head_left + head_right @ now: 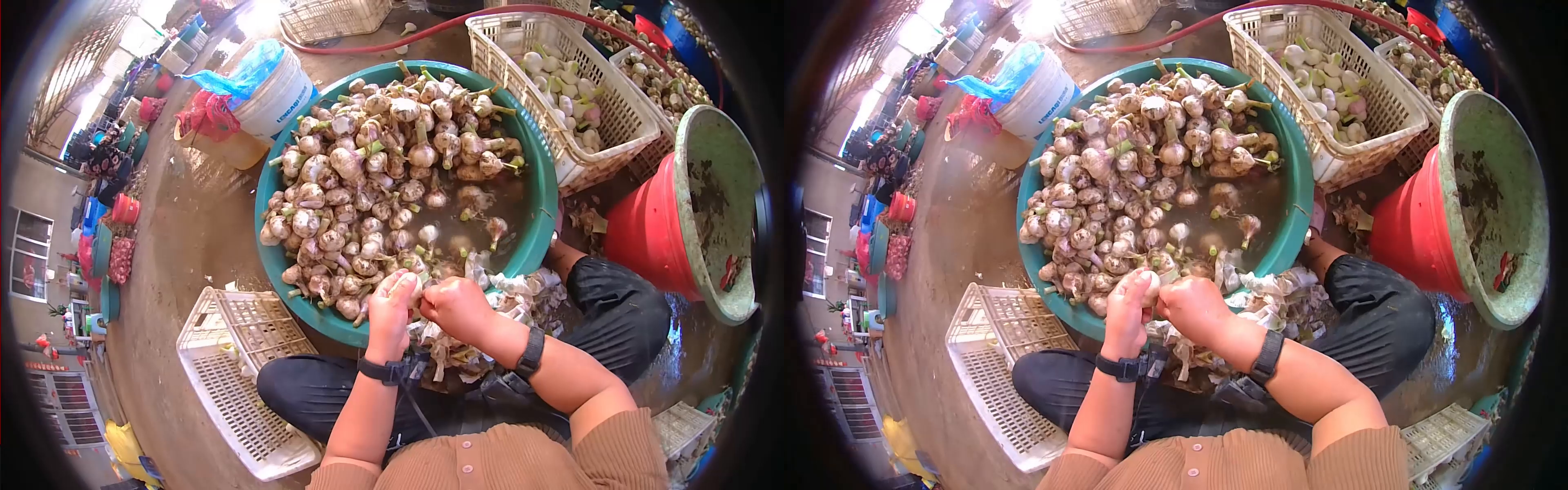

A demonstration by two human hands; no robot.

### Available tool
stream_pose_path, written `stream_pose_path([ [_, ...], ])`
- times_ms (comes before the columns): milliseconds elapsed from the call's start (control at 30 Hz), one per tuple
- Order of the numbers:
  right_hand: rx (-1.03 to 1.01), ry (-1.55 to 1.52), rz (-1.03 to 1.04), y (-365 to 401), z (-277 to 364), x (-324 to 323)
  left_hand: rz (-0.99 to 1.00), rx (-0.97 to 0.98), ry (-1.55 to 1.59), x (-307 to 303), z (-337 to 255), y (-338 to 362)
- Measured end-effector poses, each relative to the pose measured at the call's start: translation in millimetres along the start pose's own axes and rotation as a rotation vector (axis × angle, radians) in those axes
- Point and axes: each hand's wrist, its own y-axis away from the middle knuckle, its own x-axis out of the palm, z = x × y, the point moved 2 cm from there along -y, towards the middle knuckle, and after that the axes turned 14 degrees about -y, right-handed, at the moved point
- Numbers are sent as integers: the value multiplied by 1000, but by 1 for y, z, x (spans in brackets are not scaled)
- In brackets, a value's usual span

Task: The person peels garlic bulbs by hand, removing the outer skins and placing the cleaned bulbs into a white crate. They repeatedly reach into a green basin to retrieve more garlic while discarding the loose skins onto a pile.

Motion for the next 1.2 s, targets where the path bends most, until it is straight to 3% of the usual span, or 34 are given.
stream_pose_path([
  [67,86,-36,-1,2,-8,1,42,-15,20,-3,6,0],
  [133,697,-681,54,5,-31,4,87,-25,41,0,7,1],
  [167,853,-960,22,10,-36,6,107,8,106,3,7,3],
  [200,854,-959,18,13,-33,6,127,40,172,5,6,5],
  [267,943,-1378,-111,17,-22,2,202,84,181,3,5,2],
  [333,938,-1371,-42,20,-16,1,304,163,190,4,-4,3],
  [400,394,-624,-184,21,-10,0,293,89,173,-2,-7,0],
  [433,12,-233,-229,17,-11,-6,296,71,-110,-4,-6,-3],
  [467,12,-233,-231,16,-13,-4,294,56,-392,-5,-6,-5],
  [533,471,-653,-343,17,-26,1,312,155,-469,-4,-10,9],
  [567,797,-993,-269,17,-48,7,221,527,-752,0,-18,20],
  [600,924,-1328,-281,14,-43,0,112,904,-1026,5,-24,28],
  [633,971,-1406,-289,13,-39,-5,52,1151,-1201,8,-26,27],
  [667,1017,-1486,-292,12,-34,-8,45,1154,-1203,6,-22,23],
  [700,1017,-1488,-286,12,-28,-9,20,1118,-1089,2,-16,18],
  [767,657,-1747,-292,11,-10,-13,-80,935,-763,-1,1,10],
  [800,655,-1747,-287,16,-2,-18,-85,937,-763,-5,5,6],
  [867,477,-1219,-111,36,8,-30,155,29,523,-14,23,-8],
  [900,370,-1075,-176,52,-1,-34,74,-141,685,-16,25,-9],
  [933,383,-1130,-289,65,0,-49,68,-139,689,-26,31,-14],
  [967,333,-1280,-411,68,1,-69,189,-228,774,-41,43,-22],
  [1000,417,-1387,-610,75,-4,-85,311,-319,855,-49,51,-24],
  [1033,317,-1371,-658,76,2,-103,154,-366,748,-47,42,-16],
  [1067,392,-1281,-553,86,-13,-116,152,-368,748,-50,41,-15],
  [1133,624,132,48,77,1,-124,136,-193,536,-51,36,-15],
  [1167,396,451,-100,82,-3,-108,50,-174,448,-45,35,-17],
  [1200,347,341,-151,68,5,-98,67,-185,444,-28,27,-10],
])
